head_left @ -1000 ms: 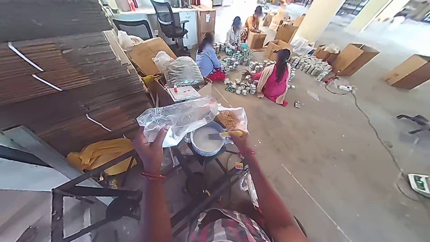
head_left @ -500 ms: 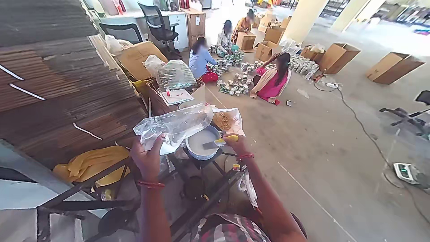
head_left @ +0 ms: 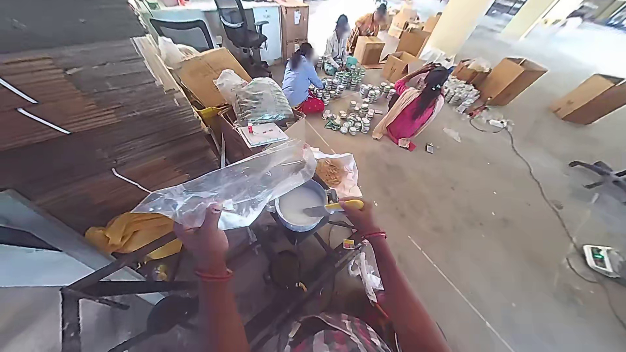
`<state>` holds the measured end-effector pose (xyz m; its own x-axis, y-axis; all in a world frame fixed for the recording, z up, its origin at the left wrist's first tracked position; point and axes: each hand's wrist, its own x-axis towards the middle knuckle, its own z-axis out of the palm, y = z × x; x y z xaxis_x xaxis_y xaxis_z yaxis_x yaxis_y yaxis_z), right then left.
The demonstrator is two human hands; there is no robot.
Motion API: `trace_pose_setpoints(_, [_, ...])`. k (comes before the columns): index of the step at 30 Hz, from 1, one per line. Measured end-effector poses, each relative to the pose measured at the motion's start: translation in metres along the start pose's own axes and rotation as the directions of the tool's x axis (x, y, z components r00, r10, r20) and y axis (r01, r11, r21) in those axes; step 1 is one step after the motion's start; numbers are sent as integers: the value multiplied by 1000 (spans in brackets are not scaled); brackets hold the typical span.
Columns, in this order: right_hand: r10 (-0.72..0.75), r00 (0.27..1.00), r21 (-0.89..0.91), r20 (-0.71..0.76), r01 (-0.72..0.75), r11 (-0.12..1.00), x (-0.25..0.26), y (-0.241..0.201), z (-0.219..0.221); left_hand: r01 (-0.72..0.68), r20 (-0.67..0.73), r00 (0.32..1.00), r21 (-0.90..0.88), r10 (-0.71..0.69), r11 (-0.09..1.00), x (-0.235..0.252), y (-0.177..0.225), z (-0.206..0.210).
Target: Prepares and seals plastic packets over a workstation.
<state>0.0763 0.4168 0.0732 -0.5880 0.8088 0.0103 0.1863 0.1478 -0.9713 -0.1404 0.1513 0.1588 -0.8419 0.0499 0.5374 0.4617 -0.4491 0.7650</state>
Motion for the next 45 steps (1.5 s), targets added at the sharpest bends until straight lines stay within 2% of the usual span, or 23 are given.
trace_pose_setpoints(4, [-36,996,14,-78,37,999,7,14,14,-2,-52,999,-41,0,999,3,0,-3])
trace_pose_setpoints(7, [-72,997,-8,27,72,997,-2,11,22,29,-55,998,-9,-30,1000,4,-1,-3])
trace_pose_setpoints(10, [-80,992,-9,99,82,997,-9,10,11,45,-58,997,8,-45,999,6,-8,-2])
trace_pose_setpoints(14, [-46,999,50,-8,47,998,-6,11,-4,44,-39,998,-10,-44,999,8,-15,-1])
trace_pose_setpoints(18, [-2,992,154,-125,21,988,2,24,14,32,-24,999,-9,-32,999,11,-21,1])
trace_pose_setpoints(21, [46,998,181,-46,-37,983,-7,21,25,45,-36,998,3,-45,999,14,-23,6])
trace_pose_setpoints(24, [32,999,145,40,-37,989,-14,18,11,37,-33,999,4,-37,999,14,-28,7])
trace_pose_setpoints(27, [30,999,104,-23,-27,994,-9,19,-3,19,-32,999,-3,-20,1000,14,-31,9])
trace_pose_setpoints(30, [26,994,147,-108,-10,989,-1,27,9,34,-57,998,-7,-34,999,12,-30,15])
trace_pose_setpoints(35, [37,999,183,-21,-33,983,-9,12,13,11,-41,999,-10,-11,1000,12,-33,15])
trace_pose_setpoints(38, [27,996,151,-90,-13,988,-8,4,5,15,-62,998,-10,-16,1000,10,-33,15])
trace_pose_setpoints(41, [47,986,166,-159,-20,986,0,12,18,19,-73,997,-21,-20,1000,8,-33,14])
trace_pose_setpoints(45, [111,992,207,-60,-96,974,-2,3,25,51,-84,995,-24,-52,998,7,-31,14])
